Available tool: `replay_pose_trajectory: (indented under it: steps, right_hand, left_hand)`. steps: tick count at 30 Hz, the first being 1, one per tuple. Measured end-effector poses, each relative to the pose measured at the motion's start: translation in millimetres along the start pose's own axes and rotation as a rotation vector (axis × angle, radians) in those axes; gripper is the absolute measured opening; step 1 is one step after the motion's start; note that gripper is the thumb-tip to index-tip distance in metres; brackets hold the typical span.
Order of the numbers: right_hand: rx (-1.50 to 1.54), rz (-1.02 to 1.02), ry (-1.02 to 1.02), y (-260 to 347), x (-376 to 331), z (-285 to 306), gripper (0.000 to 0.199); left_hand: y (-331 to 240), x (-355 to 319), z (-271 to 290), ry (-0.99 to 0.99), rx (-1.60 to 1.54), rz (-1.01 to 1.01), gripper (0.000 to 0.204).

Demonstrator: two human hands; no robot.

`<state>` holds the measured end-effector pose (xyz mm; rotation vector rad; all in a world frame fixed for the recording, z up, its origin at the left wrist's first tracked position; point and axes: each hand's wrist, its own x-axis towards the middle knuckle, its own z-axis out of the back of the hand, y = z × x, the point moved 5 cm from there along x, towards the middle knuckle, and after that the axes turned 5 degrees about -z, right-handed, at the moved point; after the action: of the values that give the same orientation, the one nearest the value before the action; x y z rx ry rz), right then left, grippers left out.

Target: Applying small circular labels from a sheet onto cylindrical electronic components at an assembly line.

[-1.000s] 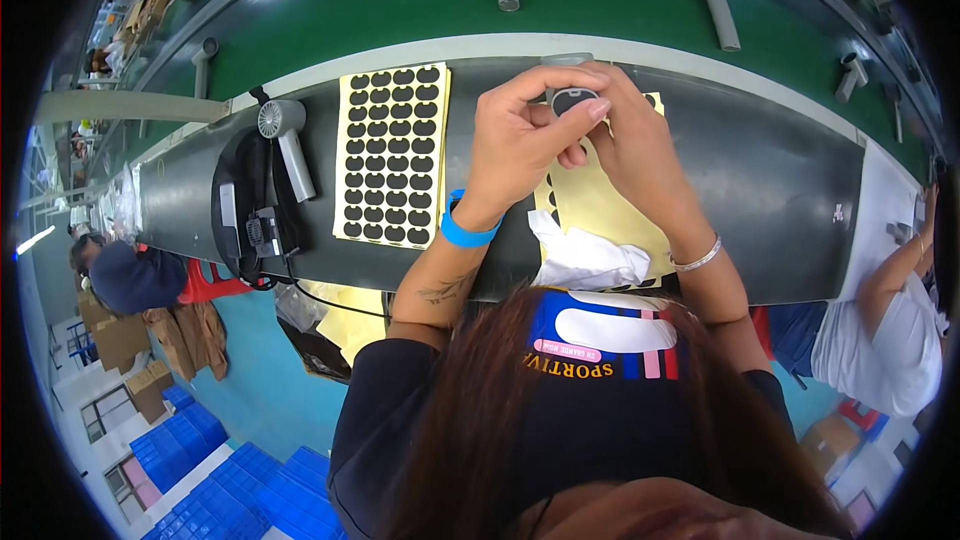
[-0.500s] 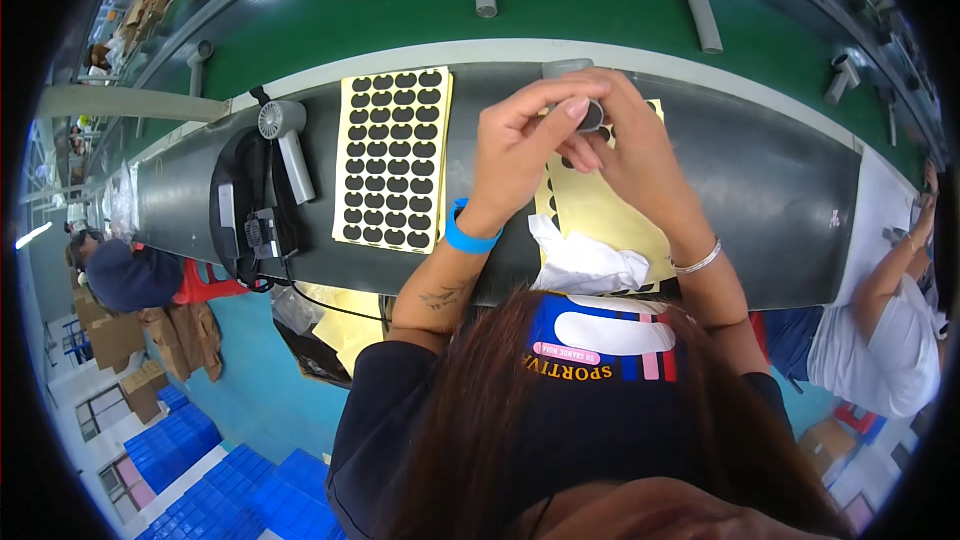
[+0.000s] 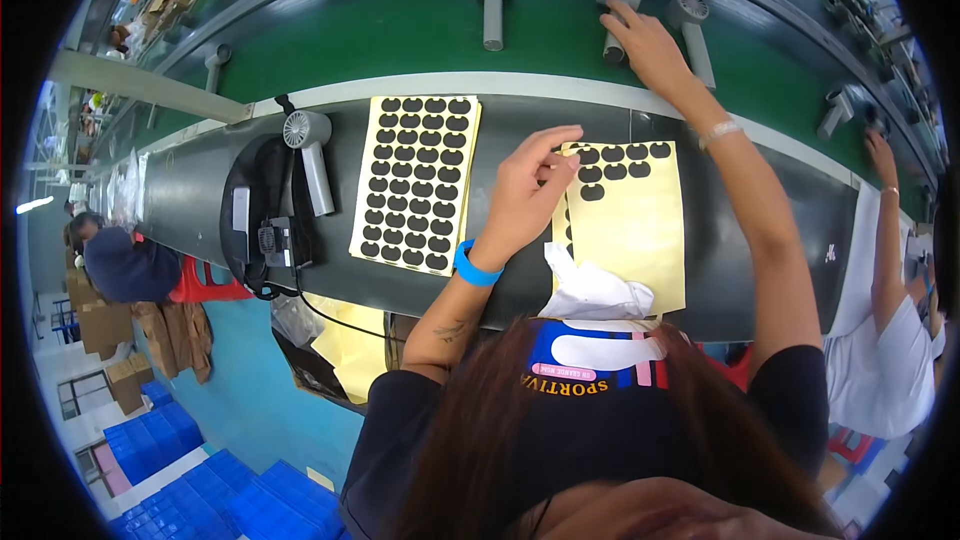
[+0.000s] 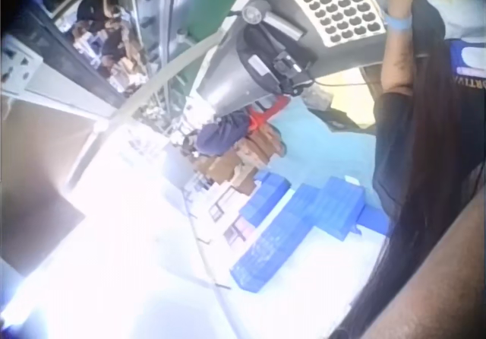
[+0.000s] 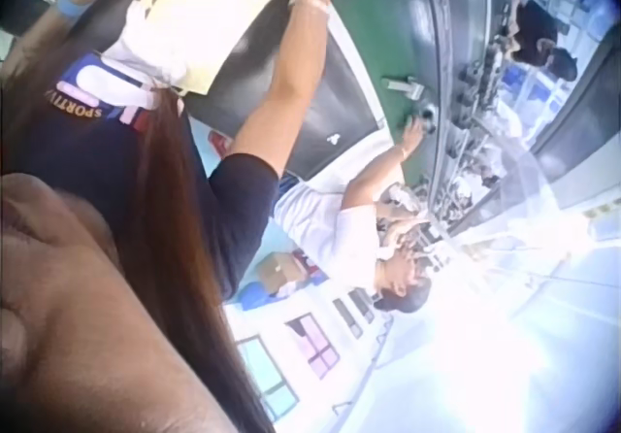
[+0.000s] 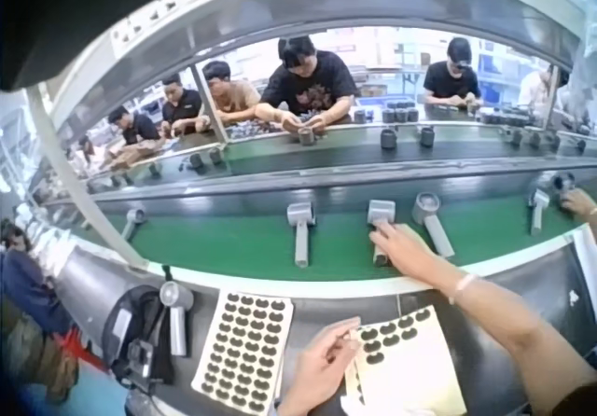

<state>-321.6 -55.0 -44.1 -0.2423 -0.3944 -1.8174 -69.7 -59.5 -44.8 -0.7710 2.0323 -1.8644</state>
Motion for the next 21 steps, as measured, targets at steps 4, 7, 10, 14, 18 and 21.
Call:
replay_pose_trajectory:
  steps: [4, 7, 10, 14, 18, 21]
  right_hand:
    - [-0.135, 0.211, -0.083, -0.2, -2.1, -12.3, 0.051]
    - [0.140, -0.018, -0.111, 28.0, -25.7, 25.8, 0.038]
    - [0.415, -0.262, 0.006, 41.5, -76.1, 46.4, 0.024]
    - [0.461, -0.521, 0.008, 51.7, -137.2, 49.5, 0.015]
    - [0.387, -0.593, -0.106, 72.8, -156.4, 50.5, 0.015]
    - [0.375, -0.601, -0.115, 68.0, -166.0, 42.9, 0.014]
  left_hand:
    - [3.1, -5.7, 3.8, 0.057, 0.563, -0.303, 0.037]
    - [12.4, -8.8, 2.7, 0.135, 0.741, -0.280, 0.046]
    - [23.2, -8.0, -3.1, 0.207, 0.862, -0.344, 0.054]
    - [22.8, -8.7, -9.6, 0.213, 0.945, -0.337, 0.063]
    - [32.5, -12.3, -8.7, 0.221, 0.974, -0.362, 0.071]
    - [35.1, -13.0, -14.9, 0.200, 0.981, -0.363, 0.071]
